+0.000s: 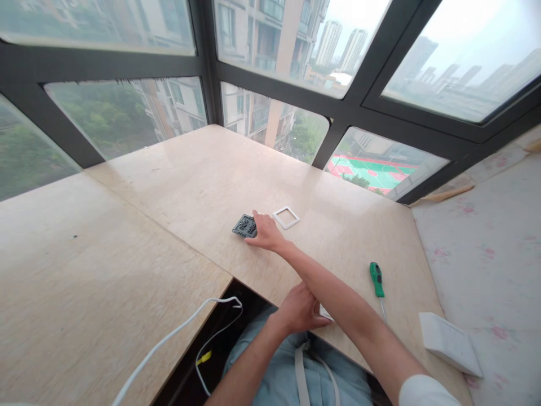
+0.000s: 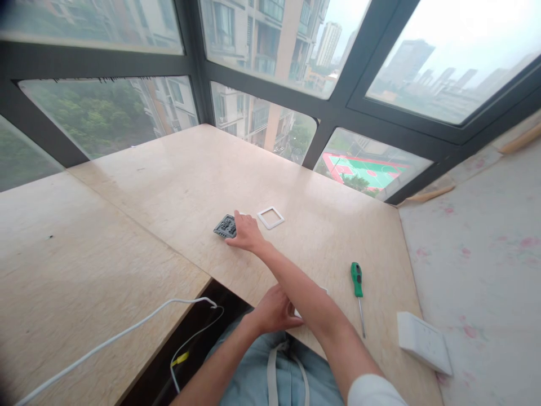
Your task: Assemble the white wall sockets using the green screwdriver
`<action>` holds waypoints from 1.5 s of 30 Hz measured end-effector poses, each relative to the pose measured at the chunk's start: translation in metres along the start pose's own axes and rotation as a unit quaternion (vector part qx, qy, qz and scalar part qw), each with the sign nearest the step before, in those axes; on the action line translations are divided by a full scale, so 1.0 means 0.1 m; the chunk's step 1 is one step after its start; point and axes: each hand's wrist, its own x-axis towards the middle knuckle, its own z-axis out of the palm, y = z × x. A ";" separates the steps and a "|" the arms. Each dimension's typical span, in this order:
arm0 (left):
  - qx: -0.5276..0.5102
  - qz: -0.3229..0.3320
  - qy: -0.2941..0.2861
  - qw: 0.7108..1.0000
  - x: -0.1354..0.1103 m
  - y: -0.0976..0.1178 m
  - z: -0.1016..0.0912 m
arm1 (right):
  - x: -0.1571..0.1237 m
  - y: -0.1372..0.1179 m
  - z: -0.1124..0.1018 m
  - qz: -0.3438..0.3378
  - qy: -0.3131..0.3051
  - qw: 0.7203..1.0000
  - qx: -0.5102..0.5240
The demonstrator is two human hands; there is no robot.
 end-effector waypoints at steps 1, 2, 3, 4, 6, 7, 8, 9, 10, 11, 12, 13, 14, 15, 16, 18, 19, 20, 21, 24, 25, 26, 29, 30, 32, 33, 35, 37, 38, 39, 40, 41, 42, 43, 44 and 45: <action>0.002 0.007 -0.001 1.000 0.00 0.00 -0.01 | -0.02 0.02 -0.03 -0.005 0.001 1.000 0.007; 0.003 0.012 -0.002 1.000 0.00 0.01 -0.02 | -0.05 0.04 -0.06 -0.013 0.005 1.000 0.021; 0.004 0.013 -0.004 1.000 0.00 0.02 -0.04 | -0.09 0.07 -0.09 -0.023 0.012 0.999 0.043; 0.003 0.008 -0.006 1.000 0.00 0.03 -0.05 | -0.13 0.10 -0.13 -0.035 0.021 0.997 0.071; 0.000 0.004 -0.004 1.000 0.00 0.05 -0.07 | -0.27 0.19 -0.22 -0.059 0.041 0.988 0.136; -0.002 0.007 -0.002 1.000 0.00 0.05 -0.08 | -0.35 0.23 -0.28 -0.066 0.048 0.983 0.165; -0.002 0.012 -0.002 1.000 0.00 0.06 -0.08 | -0.45 0.28 -0.34 -0.070 0.052 0.978 0.188; -0.001 0.016 -0.002 1.000 0.00 0.06 -0.08 | -0.56 0.34 -0.41 -0.073 0.053 0.974 0.207; 0.003 0.016 -0.004 1.000 0.00 0.05 -0.07 | -0.67 0.39 -0.47 -0.074 0.055 0.971 0.222; 0.009 0.011 -0.007 1.000 0.00 0.04 -0.07 | -0.80 0.45 -0.55 -0.075 0.057 0.968 0.231; 0.015 0.002 -0.010 1.000 -0.01 0.03 -0.06 | -0.94 0.51 -0.62 -0.075 0.062 0.967 0.235; 0.020 -0.007 -0.012 1.000 -0.01 0.02 -0.05 | -1.08 0.57 -0.68 -0.075 0.067 0.967 0.236; 0.024 -0.016 -0.012 1.000 -0.01 0.02 -0.04 | -1.23 0.63 -0.75 -0.076 0.072 0.967 0.234; 0.027 -0.021 -0.012 0.999 -0.01 0.01 -0.03 | -1.38 0.69 -0.81 -0.073 0.076 0.967 0.231; 0.028 -0.022 -0.010 0.999 -0.01 0.01 -0.03 | -1.53 0.75 -0.86 -0.066 0.082 0.969 0.226; 0.030 -0.018 -0.004 0.999 0.00 0.01 -0.03 | -1.84 0.85 -0.93 -0.045 0.094 0.972 0.210; 0.032 -0.015 0.000 0.999 0.00 0.02 -0.03 | -1.99 0.90 -0.96 -0.032 0.099 0.974 0.203; 0.033 -0.012 0.005 0.999 0.00 0.02 -0.03 | -2.13 0.95 -0.97 -0.017 0.103 0.974 0.199; 0.032 -0.008 0.009 0.999 0.00 0.02 -0.04 | -2.27 0.98 -0.97 -0.001 0.106 0.975 0.197; 0.021 -0.004 0.015 1.000 0.00 0.01 -0.04 | -2.65 1.07 -0.92 0.046 0.111 0.973 0.195; 0.018 -0.006 0.016 1.000 0.00 -0.01 -0.03 | -2.75 1.09 -0.89 0.058 0.112 0.973 0.194; 0.016 -0.010 0.015 1.000 -0.01 -0.02 -0.03 | -2.85 1.09 -0.86 0.069 0.114 0.972 0.194; 0.004 -0.027 0.014 1.000 -0.02 -0.04 -0.02 | -3.05 1.07 -0.79 0.089 0.116 0.970 0.196; 0.000 -0.029 0.014 0.999 -0.02 -0.05 -0.02 | -3.09 1.05 -0.77 0.093 0.116 0.969 0.195; -0.004 -0.032 0.014 0.999 -0.02 -0.04 -0.02 | -3.14 1.01 -0.75 0.095 0.116 0.970 0.190; -0.003 -0.031 0.015 0.999 -0.02 -0.03 -0.02 | -3.16 0.98 -0.73 0.094 0.116 0.971 0.188; -0.003 -0.031 0.016 0.999 -0.02 -0.02 -0.03 | -3.16 0.94 -0.71 0.087 0.111 0.973 0.185; -0.004 -0.032 0.019 0.999 -0.02 -0.01 -0.03 | -3.14 0.91 -0.69 0.074 0.104 0.975 0.182; -0.005 -0.032 0.020 0.999 -0.02 0.00 -0.03 | -3.12 0.90 -0.68 0.066 0.100 0.976 0.180; -0.006 -0.032 0.020 0.999 -0.02 0.00 -0.03 | -3.10 0.89 -0.67 0.057 0.096 0.978 0.177; -0.007 -0.031 0.020 0.999 -0.02 0.00 -0.04 | -3.08 0.89 -0.67 0.048 0.090 0.979 0.175; -0.009 -0.030 0.020 0.999 -0.02 0.00 -0.04 | -3.06 0.89 -0.66 0.040 0.086 0.981 0.172; -0.010 -0.029 0.018 0.999 -0.02 0.00 -0.04 | -3.05 0.90 -0.66 0.033 0.080 0.982 0.170; -0.012 -0.029 0.016 0.999 -0.02 0.00 -0.04 | -3.03 0.91 -0.66 0.027 0.075 0.983 0.167; -0.013 -0.029 0.013 0.999 -0.02 0.00 -0.05 | -3.02 0.91 -0.66 0.021 0.071 0.984 0.165; -0.013 -0.030 0.011 0.999 -0.02 0.00 -0.05 | -3.00 0.92 -0.65 0.016 0.066 0.984 0.164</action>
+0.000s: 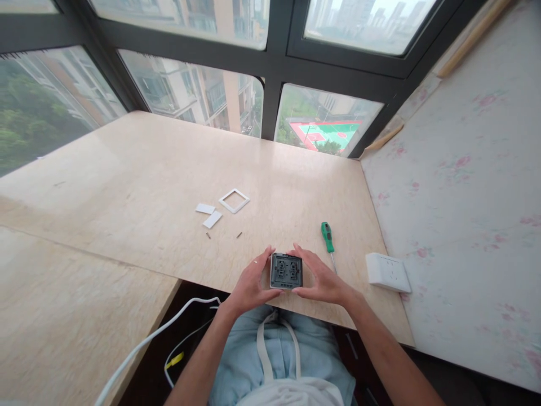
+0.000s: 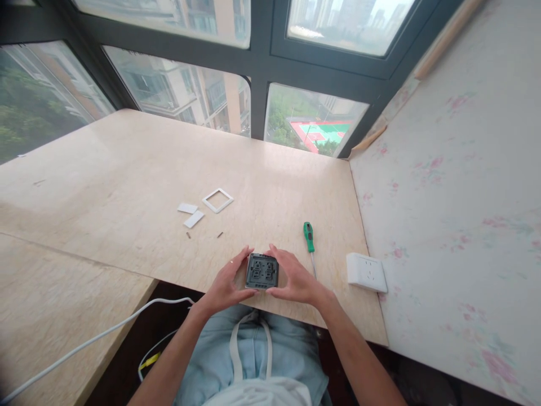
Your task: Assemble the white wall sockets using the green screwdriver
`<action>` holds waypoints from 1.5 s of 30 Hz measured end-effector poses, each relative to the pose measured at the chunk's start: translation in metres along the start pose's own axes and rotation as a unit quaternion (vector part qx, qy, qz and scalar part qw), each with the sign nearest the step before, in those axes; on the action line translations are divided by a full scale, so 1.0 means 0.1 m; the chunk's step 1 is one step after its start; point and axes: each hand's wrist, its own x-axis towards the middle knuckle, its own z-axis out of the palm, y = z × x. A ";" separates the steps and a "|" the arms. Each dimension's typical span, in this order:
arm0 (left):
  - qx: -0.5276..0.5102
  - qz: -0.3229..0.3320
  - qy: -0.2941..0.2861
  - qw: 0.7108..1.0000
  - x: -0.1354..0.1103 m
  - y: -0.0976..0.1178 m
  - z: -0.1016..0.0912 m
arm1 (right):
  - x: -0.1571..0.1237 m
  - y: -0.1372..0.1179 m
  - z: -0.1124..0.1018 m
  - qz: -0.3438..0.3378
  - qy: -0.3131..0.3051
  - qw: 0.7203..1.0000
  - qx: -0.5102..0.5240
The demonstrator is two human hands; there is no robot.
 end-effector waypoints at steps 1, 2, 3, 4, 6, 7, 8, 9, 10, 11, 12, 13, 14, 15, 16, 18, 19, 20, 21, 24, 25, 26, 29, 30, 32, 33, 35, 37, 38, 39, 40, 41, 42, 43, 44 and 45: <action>0.000 -0.002 -0.002 1.000 0.00 0.00 0.00 | 0.01 0.01 0.00 -0.003 -0.005 1.000 0.000; 0.001 -0.003 -0.003 1.000 0.00 0.00 -0.01 | 0.02 0.01 0.00 -0.005 -0.009 1.000 0.000; 0.003 -0.004 -0.004 1.000 0.00 0.00 -0.01 | 0.02 0.02 -0.01 -0.005 -0.012 1.000 0.001; 0.005 -0.004 -0.004 1.000 0.00 0.00 -0.01 | 0.02 0.02 -0.01 -0.005 -0.016 1.000 0.001; 0.014 -0.002 -0.007 1.000 0.00 0.00 -0.01 | 0.02 0.03 -0.02 -0.005 -0.022 1.000 0.000; 0.020 -0.001 -0.009 1.000 0.00 -0.01 -0.01 | 0.01 0.03 -0.02 -0.006 -0.026 1.000 -0.001; 0.025 0.002 -0.010 1.000 0.00 -0.01 -0.01 | 0.00 0.04 -0.02 -0.006 -0.030 1.000 -0.003; 0.030 0.004 -0.011 0.999 0.00 -0.01 -0.01 | -0.01 0.04 -0.02 -0.004 -0.033 0.999 -0.004; 0.034 0.007 -0.011 0.999 0.00 -0.02 -0.02 | -0.03 0.04 -0.02 0.000 -0.035 0.999 -0.004; 0.036 0.011 -0.011 0.999 0.00 -0.02 -0.02 | -0.04 0.04 -0.02 0.006 -0.035 0.999 -0.003; 0.037 0.013 -0.011 0.999 0.00 -0.02 -0.02 | -0.06 0.05 -0.02 0.013 -0.035 0.999 -0.001; 0.038 0.016 -0.012 0.999 0.00 -0.01 -0.02 | -0.07 0.05 -0.02 0.020 -0.033 0.999 0.001; 0.039 0.019 -0.013 0.999 0.00 -0.01 -0.03 | -0.08 0.05 -0.01 0.027 -0.030 0.999 0.004; 0.040 0.021 -0.014 0.999 0.00 -0.01 -0.03 | -0.10 0.05 -0.01 0.032 -0.027 0.999 0.008; 0.043 0.023 -0.015 0.999 0.00 0.00 -0.03 | -0.11 0.05 -0.01 0.036 -0.024 0.999 0.011; 0.050 0.023 -0.017 0.998 0.01 0.01 -0.04 | -0.13 0.07 0.00 0.041 -0.015 0.999 0.021; 0.054 0.021 -0.019 0.998 0.01 0.01 -0.04 | -0.13 0.08 0.01 0.044 -0.011 0.999 0.027; 0.057 0.020 -0.021 0.998 0.02 0.01 -0.04 | -0.14 0.09 0.02 0.047 -0.006 0.998 0.034; 0.061 0.020 -0.022 0.998 0.02 0.02 -0.04 | -0.14 0.09 0.03 0.049 -0.002 0.998 0.041; 0.070 0.020 -0.026 0.997 0.03 0.03 -0.04 | -0.15 0.11 0.06 0.054 0.010 0.997 0.058; 0.073 0.020 -0.027 0.997 0.03 0.03 -0.04 | -0.16 0.11 0.07 0.055 0.012 0.997 0.062; 0.076 0.019 -0.029 0.997 0.03 0.03 -0.04 | -0.16 0.12 0.07 0.057 0.013 0.996 0.065; 0.082 0.016 -0.032 0.996 0.03 0.03 -0.03 | -0.18 0.12 0.09 0.065 0.011 0.995 0.079; 0.084 0.017 -0.032 0.996 0.03 0.03 -0.03 | -0.19 0.13 0.09 0.069 0.010 0.994 0.085; 0.087 0.019 -0.034 0.995 0.03 0.02 -0.03 | -0.21 0.14 0.10 0.075 0.011 0.992 0.098; 0.088 0.021 -0.035 0.995 0.03 0.02 -0.03 | -0.22 0.15 0.11 0.078 0.013 0.991 0.104; 0.089 0.025 -0.037 0.995 0.03 0.01 -0.02 | -0.23 0.16 0.13 0.082 0.019 0.990 0.112; 0.090 0.027 -0.036 0.995 0.03 0.01 -0.02 | -0.24 0.17 0.14 0.085 0.022 0.989 0.117; 0.090 0.027 -0.036 0.995 0.03 0.00 -0.02 | -0.24 0.17 0.14 0.086 0.022 0.989 0.118; 0.091 0.026 -0.035 0.995 0.02 0.00 -0.02 | -0.24 0.18 0.14 0.086 0.021 0.989 0.119; 0.092 0.025 -0.035 0.995 0.02 0.00 -0.02 | -0.24 0.18 0.14 0.086 0.020 0.989 0.120; 0.092 0.025 -0.034 0.995 0.02 0.00 -0.02 | -0.24 0.18 0.15 0.085 0.020 0.989 0.121; 0.092 0.024 -0.033 0.995 0.02 0.00 -0.02 | -0.24 0.18 0.15 0.084 0.020 0.989 0.122; 0.092 0.024 -0.032 0.995 0.02 0.00 -0.02 | -0.25 0.18 0.15 0.083 0.020 0.989 0.122; 0.091 0.025 -0.031 0.995 0.02 0.00 -0.02 | -0.25 0.19 0.15 0.081 0.022 0.989 0.121; 0.091 0.025 -0.031 0.995 0.02 0.00 -0.02 | -0.25 0.19 0.16 0.079 0.023 0.989 0.119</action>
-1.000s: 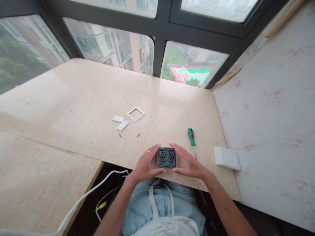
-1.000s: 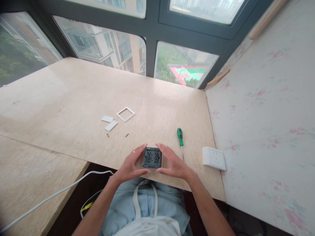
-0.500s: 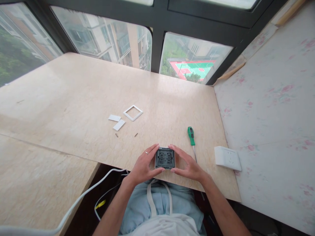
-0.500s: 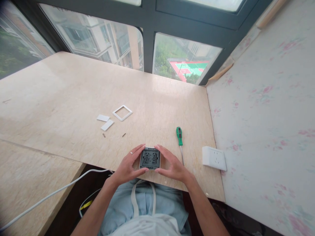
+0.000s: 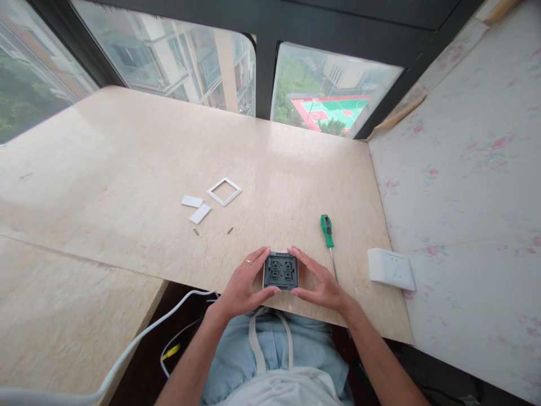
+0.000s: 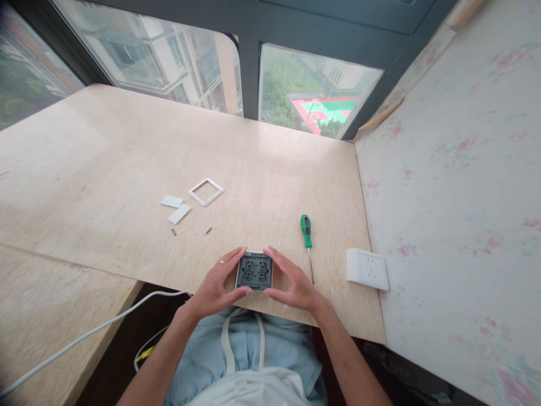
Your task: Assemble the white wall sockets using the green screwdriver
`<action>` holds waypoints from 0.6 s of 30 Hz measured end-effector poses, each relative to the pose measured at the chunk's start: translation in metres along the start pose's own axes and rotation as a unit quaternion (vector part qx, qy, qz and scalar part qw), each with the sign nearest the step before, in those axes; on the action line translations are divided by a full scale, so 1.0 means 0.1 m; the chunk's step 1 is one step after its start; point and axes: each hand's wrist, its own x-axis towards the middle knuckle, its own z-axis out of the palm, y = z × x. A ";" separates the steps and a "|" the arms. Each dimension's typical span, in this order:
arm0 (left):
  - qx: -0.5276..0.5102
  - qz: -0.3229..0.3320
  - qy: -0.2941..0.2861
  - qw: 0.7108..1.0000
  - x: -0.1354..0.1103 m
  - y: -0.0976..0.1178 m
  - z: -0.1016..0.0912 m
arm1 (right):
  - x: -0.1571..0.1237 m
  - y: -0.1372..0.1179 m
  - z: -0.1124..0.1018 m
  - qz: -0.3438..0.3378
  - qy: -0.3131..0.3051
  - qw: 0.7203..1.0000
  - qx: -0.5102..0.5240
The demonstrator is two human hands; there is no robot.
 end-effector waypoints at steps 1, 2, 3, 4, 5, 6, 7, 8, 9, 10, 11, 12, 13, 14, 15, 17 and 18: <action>0.001 0.001 -0.001 1.000 0.00 0.00 0.00 | 0.00 0.00 0.00 -0.003 0.001 1.000 -0.003; 0.002 0.002 -0.002 1.000 0.00 0.00 0.00 | 0.00 0.00 0.01 -0.006 0.002 1.000 -0.007; 0.003 0.003 -0.003 1.000 0.00 0.00 0.00 | 0.00 0.01 0.01 -0.009 0.003 1.000 -0.013; 0.004 0.003 -0.005 1.000 0.00 0.00 0.00 | -0.01 0.01 0.02 -0.013 0.003 1.000 -0.020; 0.004 0.003 -0.006 1.000 0.01 0.00 0.00 | -0.01 0.00 0.02 -0.017 0.002 0.999 -0.027; 0.005 0.004 -0.006 1.000 0.01 0.00 -0.01 | 0.00 0.00 0.03 -0.021 0.001 0.999 -0.035; 0.004 0.004 -0.006 1.000 0.01 0.00 -0.01 | 0.00 0.00 0.03 -0.025 0.000 0.999 -0.043; 0.004 0.005 -0.006 1.000 0.01 0.00 -0.01 | 0.00 0.00 0.03 -0.029 -0.002 0.998 -0.049; 0.004 0.006 -0.006 1.000 0.01 -0.01 -0.01 | 0.00 0.00 0.03 -0.030 -0.004 0.998 -0.055; 0.005 0.008 -0.005 1.000 0.00 -0.01 -0.01 | 0.00 0.00 0.03 -0.031 -0.006 0.998 -0.059; 0.006 0.009 -0.005 1.000 0.00 -0.01 -0.01 | 0.00 0.00 0.02 -0.031 -0.010 0.998 -0.062; 0.007 0.011 -0.006 1.000 0.00 -0.01 -0.01 | 0.00 0.00 0.01 -0.032 -0.014 0.997 -0.065; 0.010 0.012 -0.007 1.000 0.00 -0.01 -0.01 | 0.00 0.00 0.01 -0.032 -0.018 0.997 -0.067; 0.011 0.014 -0.007 1.000 0.00 0.00 -0.01 | 0.00 0.00 0.00 -0.032 -0.022 0.997 -0.069; 0.013 0.015 -0.008 1.000 0.00 0.00 -0.01 | 0.00 0.00 -0.01 -0.033 -0.025 0.997 -0.070; 0.015 0.016 -0.011 1.000 0.00 0.00 -0.01 | 0.00 -0.01 -0.02 -0.031 -0.029 0.996 -0.072; 0.014 0.015 -0.011 1.000 0.00 0.00 -0.01 | 0.00 -0.01 -0.02 -0.029 -0.031 0.996 -0.073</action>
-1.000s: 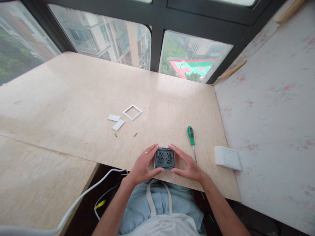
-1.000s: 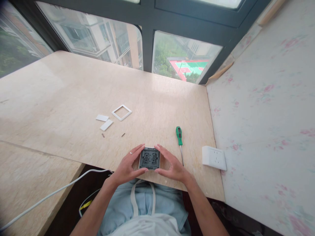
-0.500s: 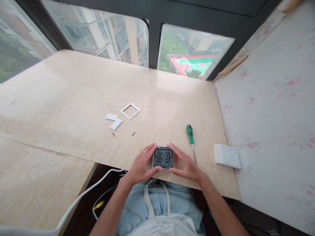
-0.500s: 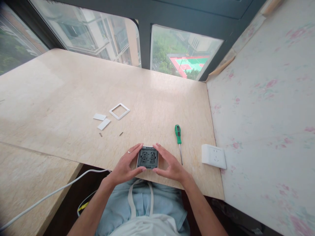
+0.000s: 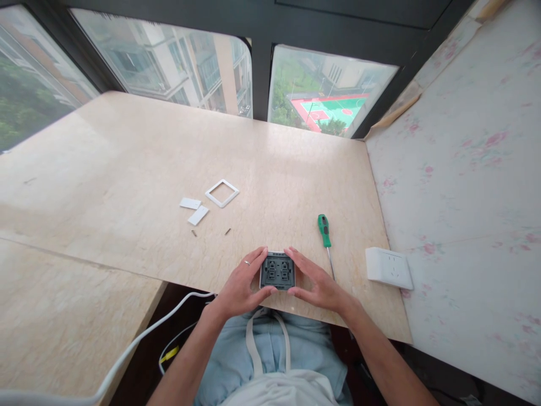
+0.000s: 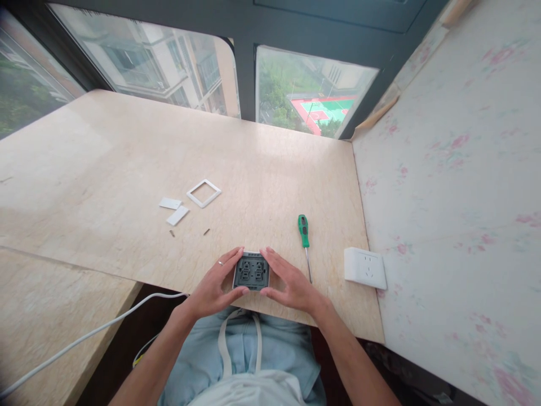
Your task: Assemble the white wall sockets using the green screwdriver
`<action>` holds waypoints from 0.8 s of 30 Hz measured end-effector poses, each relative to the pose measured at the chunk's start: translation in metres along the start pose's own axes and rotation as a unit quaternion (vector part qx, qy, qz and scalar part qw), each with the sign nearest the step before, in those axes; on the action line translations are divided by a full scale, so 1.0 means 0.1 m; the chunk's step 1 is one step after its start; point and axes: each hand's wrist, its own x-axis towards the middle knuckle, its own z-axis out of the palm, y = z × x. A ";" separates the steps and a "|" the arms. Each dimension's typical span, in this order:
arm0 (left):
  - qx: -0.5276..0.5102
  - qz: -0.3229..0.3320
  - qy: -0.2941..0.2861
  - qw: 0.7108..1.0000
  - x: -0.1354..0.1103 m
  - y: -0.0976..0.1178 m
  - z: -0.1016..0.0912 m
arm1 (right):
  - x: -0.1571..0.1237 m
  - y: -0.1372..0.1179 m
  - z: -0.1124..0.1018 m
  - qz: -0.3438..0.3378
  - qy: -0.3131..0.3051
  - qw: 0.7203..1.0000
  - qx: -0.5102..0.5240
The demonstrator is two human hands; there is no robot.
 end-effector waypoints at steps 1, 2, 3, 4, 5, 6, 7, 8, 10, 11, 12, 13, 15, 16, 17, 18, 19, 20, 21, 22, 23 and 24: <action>-0.001 0.000 -0.001 1.000 0.00 0.00 0.00 | 0.00 0.00 0.00 0.002 -0.002 1.000 0.000; -0.002 -0.001 -0.001 1.000 0.00 0.00 0.00 | 0.00 0.00 0.00 0.005 -0.005 1.000 0.001; -0.002 -0.001 -0.001 1.000 0.00 0.00 0.00 | 0.00 -0.01 0.00 0.009 -0.006 1.000 0.004; -0.003 -0.002 -0.001 1.000 0.00 0.00 0.00 | 0.00 -0.01 0.01 0.012 -0.007 1.000 0.007; -0.003 -0.003 -0.001 1.000 0.00 0.00 0.00 | 0.00 -0.01 0.02 0.015 -0.007 1.000 0.013; -0.003 -0.005 -0.002 1.000 0.00 0.00 0.00 | -0.01 -0.01 0.02 0.018 -0.007 1.000 0.019; -0.003 -0.008 -0.004 1.000 0.00 0.00 0.00 | -0.01 -0.01 0.03 0.019 -0.006 0.999 0.025; -0.003 -0.010 -0.006 1.000 0.00 0.01 0.00 | -0.01 0.00 0.04 0.020 -0.004 0.999 0.030; -0.005 -0.014 -0.007 1.000 0.00 0.01 0.00 | -0.01 0.00 0.05 0.021 -0.001 0.999 0.036; -0.007 -0.015 -0.007 1.000 0.00 0.02 0.00 | -0.01 0.00 0.05 0.021 0.000 0.999 0.038; -0.009 -0.015 -0.005 1.000 0.00 0.02 0.00 | -0.01 0.00 0.05 0.022 0.002 0.999 0.038; -0.011 -0.016 -0.003 1.000 0.00 0.02 0.00 | -0.01 -0.01 0.05 0.022 0.003 0.999 0.038; -0.016 -0.018 0.002 1.000 0.00 0.03 0.01 | -0.01 -0.02 0.06 0.021 0.005 0.999 0.033; -0.019 -0.019 0.005 1.000 0.00 0.03 0.01 | -0.01 -0.03 0.06 0.021 0.004 0.999 0.027; -0.023 -0.019 0.008 1.000 0.00 0.03 0.00 | -0.01 -0.05 0.06 0.019 0.003 1.000 0.016; -0.026 -0.018 0.010 0.999 0.01 0.02 0.00 | -0.01 -0.06 0.06 0.018 0.000 1.000 0.002; -0.029 -0.017 0.011 0.999 0.01 0.02 0.00 | -0.02 -0.08 0.05 0.017 -0.003 1.000 -0.014; -0.031 -0.016 0.011 0.999 0.01 0.02 0.00 | -0.02 -0.10 0.05 0.016 -0.006 0.999 -0.029; -0.032 -0.015 0.011 0.999 0.01 0.02 0.00 | -0.02 -0.11 0.05 0.015 -0.009 0.999 -0.041; -0.031 -0.014 0.011 0.999 0.01 0.01 0.00 | -0.02 -0.12 0.05 0.014 -0.011 0.999 -0.050; -0.029 -0.013 0.011 0.999 0.01 0.01 0.00 | -0.02 -0.13 0.05 0.012 -0.011 0.998 -0.056; -0.027 -0.012 0.013 0.999 0.01 0.01 0.00 | -0.02 -0.14 0.05 0.009 -0.011 0.998 -0.059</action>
